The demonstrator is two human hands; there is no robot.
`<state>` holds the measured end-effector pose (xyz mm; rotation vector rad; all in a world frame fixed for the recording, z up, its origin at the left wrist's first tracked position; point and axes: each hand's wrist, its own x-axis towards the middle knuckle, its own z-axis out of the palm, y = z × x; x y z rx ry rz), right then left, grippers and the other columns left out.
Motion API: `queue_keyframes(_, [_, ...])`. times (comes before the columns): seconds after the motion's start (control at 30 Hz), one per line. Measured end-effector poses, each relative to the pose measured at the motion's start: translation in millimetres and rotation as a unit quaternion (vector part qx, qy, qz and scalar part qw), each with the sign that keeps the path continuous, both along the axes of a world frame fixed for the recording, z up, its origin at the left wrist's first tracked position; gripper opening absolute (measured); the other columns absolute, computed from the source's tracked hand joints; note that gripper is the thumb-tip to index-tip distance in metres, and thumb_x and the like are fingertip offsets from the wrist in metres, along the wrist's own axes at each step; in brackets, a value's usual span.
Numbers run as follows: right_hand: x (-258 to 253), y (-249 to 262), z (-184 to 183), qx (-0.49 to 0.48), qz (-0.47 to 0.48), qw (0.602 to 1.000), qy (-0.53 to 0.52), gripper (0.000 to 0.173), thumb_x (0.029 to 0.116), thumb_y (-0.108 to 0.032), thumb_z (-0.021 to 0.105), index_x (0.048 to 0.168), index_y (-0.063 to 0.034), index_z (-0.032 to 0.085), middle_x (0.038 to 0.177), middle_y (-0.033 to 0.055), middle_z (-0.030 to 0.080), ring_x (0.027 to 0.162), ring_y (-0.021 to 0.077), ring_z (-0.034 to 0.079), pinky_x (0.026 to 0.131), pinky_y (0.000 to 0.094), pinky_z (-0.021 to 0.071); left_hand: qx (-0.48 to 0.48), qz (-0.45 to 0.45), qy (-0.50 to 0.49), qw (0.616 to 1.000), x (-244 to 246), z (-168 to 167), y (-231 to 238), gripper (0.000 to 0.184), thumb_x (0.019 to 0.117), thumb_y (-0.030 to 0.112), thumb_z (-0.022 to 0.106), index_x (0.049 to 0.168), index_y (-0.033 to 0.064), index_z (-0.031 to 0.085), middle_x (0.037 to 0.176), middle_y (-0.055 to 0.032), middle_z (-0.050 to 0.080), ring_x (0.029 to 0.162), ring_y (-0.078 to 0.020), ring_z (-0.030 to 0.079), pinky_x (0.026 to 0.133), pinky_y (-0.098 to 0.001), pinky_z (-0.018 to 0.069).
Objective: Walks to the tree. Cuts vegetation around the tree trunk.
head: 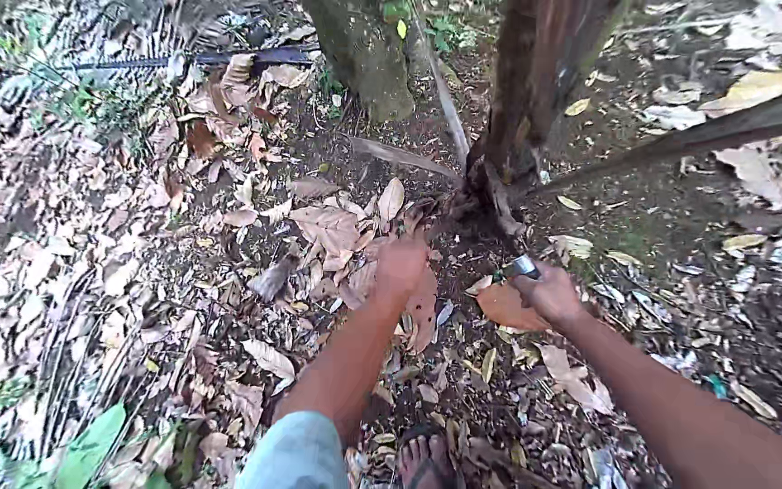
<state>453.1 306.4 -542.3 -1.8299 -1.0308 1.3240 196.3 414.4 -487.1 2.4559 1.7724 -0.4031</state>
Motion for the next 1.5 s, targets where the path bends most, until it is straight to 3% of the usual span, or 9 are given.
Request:
queue_keyframes(0.1, [-15, 43, -24, -0.013, -0.016, 0.999, 0.028, 0.025, 0.0885, -0.027, 0.071, 0.103, -0.0064, 0.068, 0.072, 0.0067, 0.064, 0.053, 0.0191, 0.06, 0.053, 0.0419, 0.0554, -0.046, 0.043, -0.003, 0.998, -11, -32, -23, 0.051, 0.1028, 0.01, 0.049, 0.154, 0.008, 0.043, 0.142, -0.0263, 0.055, 0.123, -0.0463, 0.06, 0.096, -0.0614, 0.0534])
queue_keyframes(0.37, [-37, 102, -55, -0.086, -0.03, 0.993, 0.075, 0.029, 0.0901, -0.025, 0.073, 0.108, -0.0031, 0.065, 0.071, 0.0068, 0.06, 0.051, 0.0172, 0.055, 0.05, 0.0378, 0.0528, -0.049, 0.03, -0.007, 0.998, -16, -27, -18, 0.046, 0.1042, 0.009, 0.045, 0.151, 0.0105, 0.047, 0.14, -0.0208, 0.058, 0.12, -0.0413, 0.063, 0.094, -0.0547, 0.0563])
queue_keyframes(0.6, [-41, -32, -32, -0.124, -0.089, 0.971, 0.184, 0.022, 0.102, -0.021, 0.058, 0.11, -0.0011, 0.058, 0.063, 0.0055, 0.053, 0.049, 0.018, 0.052, 0.048, 0.0391, 0.0513, -0.126, 0.038, 0.01, 0.991, -83, -37, -15, 0.044, 0.1026, 0.007, 0.049, 0.146, 0.0131, 0.052, 0.139, -0.0213, 0.058, 0.118, -0.0448, 0.063, 0.089, -0.0635, 0.0559])
queue_keyframes(0.87, [-20, -83, -17, 0.025, -0.091, 0.995, 0.034, 0.016, 0.0767, -0.02, 0.072, 0.087, -0.0081, 0.067, 0.06, 0.0022, 0.058, 0.048, 0.0149, 0.055, 0.047, 0.0361, 0.049, 0.053, 0.2, -0.115, 0.971, -224, -21, -13, 0.05, 0.0996, 0.018, 0.056, 0.147, 0.0031, 0.051, 0.14, -0.0331, 0.053, 0.129, -0.0531, 0.051, 0.103, -0.0706, 0.0429])
queue_keyframes(0.93, [-17, -96, 2, 0.084, -0.068, 0.994, -0.035, 0.02, 0.0762, -0.022, 0.073, 0.09, -0.0085, 0.07, 0.067, -0.0003, 0.065, 0.055, 0.0116, 0.061, 0.052, 0.0346, 0.0541, 0.146, 0.193, -0.312, 0.919, -187, 13, -5, 0.062, 0.1032, 0.033, 0.054, 0.154, 0.0018, 0.039, 0.154, -0.0265, 0.043, 0.142, -0.0427, 0.043, 0.115, -0.0615, 0.0373])
queue_keyframes(1.03, [-17, -123, 30, 0.132, -0.088, 0.986, -0.046, 0.013, 0.0814, -0.011, 0.071, 0.091, -0.0045, 0.066, 0.071, -0.0011, 0.067, 0.06, 0.0091, 0.065, 0.057, 0.032, 0.058, 0.101, 0.144, -0.667, 0.724, -92, 71, 15, 0.096, 0.0941, 0.06, 0.062, 0.165, 0.0189, 0.012, 0.163, -0.0046, 0.038, 0.144, -0.0196, 0.045, 0.113, -0.0445, 0.0456])
queue_keyframes(1.17, [-23, -109, 46, 0.184, -0.116, 0.975, -0.048, 0.007, 0.0853, -0.009, 0.068, 0.091, -0.007, 0.065, 0.072, -0.0018, 0.066, 0.059, 0.01, 0.064, 0.057, 0.0324, 0.0576, -0.064, 0.032, -0.856, 0.512, -3, 113, 36, 0.104, 0.0903, 0.045, 0.075, 0.165, 0.026, 0.005, 0.148, -0.0031, 0.056, 0.127, -0.0199, 0.06, 0.103, -0.0442, 0.0531])
queue_keyframes(1.27, [-30, -56, 43, 0.165, -0.133, 0.973, -0.089, 0.018, 0.0847, -0.025, 0.07, 0.088, -0.0075, 0.066, 0.062, 0.0016, 0.06, 0.05, 0.0153, 0.056, 0.047, 0.0378, 0.0496, -0.076, 0.074, -0.868, 0.485, 21, 115, 45, 0.069, 0.1006, 0.024, 0.065, 0.16, 0.0161, 0.031, 0.094, -0.0077, 0.066, 0.078, -0.0181, 0.064, 0.074, -0.0387, 0.0576])
queue_keyframes(1.5, [-46, 42, 12, 0.048, -0.124, 0.991, -0.024, 0.023, 0.0888, -0.026, 0.071, 0.093, -0.0038, 0.064, 0.058, 0.0054, 0.054, 0.045, 0.0201, 0.052, 0.045, 0.0435, 0.0495, -0.041, 0.066, -0.875, 0.479, -10, 78, 30, 0.042, 0.1089, 0.026, 0.04, 0.149, 0.0176, 0.047, 0.076, -0.0013, 0.05, 0.063, -0.0138, 0.051, 0.071, -0.0382, 0.054])
